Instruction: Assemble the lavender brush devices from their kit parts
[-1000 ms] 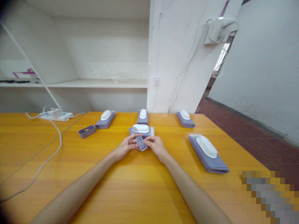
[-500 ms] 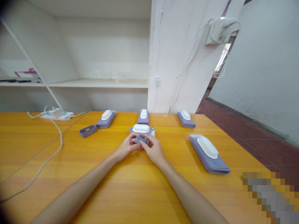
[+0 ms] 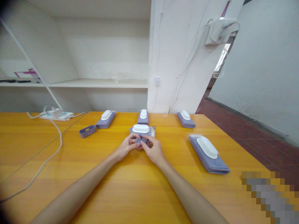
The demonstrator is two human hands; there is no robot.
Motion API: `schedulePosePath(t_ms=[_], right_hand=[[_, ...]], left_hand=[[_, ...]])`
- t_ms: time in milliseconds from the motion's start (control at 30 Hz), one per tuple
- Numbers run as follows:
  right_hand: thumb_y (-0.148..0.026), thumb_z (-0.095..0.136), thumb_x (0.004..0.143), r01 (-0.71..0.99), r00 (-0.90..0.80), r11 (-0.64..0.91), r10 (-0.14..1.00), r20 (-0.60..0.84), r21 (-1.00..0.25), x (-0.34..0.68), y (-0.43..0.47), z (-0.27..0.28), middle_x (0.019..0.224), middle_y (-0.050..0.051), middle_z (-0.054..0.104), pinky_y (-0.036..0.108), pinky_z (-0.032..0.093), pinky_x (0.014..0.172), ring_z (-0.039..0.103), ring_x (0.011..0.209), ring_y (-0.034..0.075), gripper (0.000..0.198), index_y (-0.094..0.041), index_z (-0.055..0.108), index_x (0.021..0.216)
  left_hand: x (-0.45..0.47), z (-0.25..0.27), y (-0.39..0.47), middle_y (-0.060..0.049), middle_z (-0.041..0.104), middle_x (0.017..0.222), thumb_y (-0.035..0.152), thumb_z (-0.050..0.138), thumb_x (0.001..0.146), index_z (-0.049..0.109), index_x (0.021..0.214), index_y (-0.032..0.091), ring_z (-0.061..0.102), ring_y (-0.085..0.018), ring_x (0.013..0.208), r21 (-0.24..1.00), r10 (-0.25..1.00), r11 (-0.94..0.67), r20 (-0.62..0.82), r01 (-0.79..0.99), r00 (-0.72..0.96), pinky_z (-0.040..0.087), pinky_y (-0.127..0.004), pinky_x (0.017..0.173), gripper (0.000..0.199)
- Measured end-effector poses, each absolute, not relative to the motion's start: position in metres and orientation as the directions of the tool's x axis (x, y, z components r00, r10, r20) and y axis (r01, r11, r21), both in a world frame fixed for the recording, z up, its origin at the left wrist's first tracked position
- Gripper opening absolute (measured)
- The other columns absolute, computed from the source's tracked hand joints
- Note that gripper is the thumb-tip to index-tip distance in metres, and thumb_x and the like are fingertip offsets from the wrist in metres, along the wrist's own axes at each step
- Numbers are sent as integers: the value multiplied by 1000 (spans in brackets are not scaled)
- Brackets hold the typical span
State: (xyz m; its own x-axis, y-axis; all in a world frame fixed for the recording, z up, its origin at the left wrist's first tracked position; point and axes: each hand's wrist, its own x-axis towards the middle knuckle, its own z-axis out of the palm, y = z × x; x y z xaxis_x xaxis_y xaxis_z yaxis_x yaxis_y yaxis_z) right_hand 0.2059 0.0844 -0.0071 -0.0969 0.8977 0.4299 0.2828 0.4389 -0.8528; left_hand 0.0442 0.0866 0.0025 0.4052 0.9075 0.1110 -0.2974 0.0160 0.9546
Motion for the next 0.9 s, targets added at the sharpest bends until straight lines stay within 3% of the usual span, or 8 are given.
schedulePosePath(t_ms=[200,567,900], right_hand=[[-32,63,76,259,-160,462,886,434,-848,206,82,-7,106,8,66,37,49,86,62,97,23,33,-18,63,106],[-29,61,76,225,-103,413,911,400,-883,204,80,-5,94,7,68,35,51,79,64,85,20,23,-18,64,96],[-31,63,76,142,-152,404,911,384,-903,203,81,-7,100,7,67,35,50,83,62,92,21,29,-18,61,102]], left_hand=[[45,2,87,-2,65,72,32,72,69,44,91,16,62,-12,63,954,919,-1,119,-298,376,46,-24,64,39],[42,-3,91,-6,67,73,35,70,70,49,93,15,65,-16,63,941,919,59,80,-334,386,49,-30,67,37],[45,0,90,-4,66,68,40,71,68,47,89,15,64,-15,58,950,939,54,56,-308,339,50,-28,63,41]])
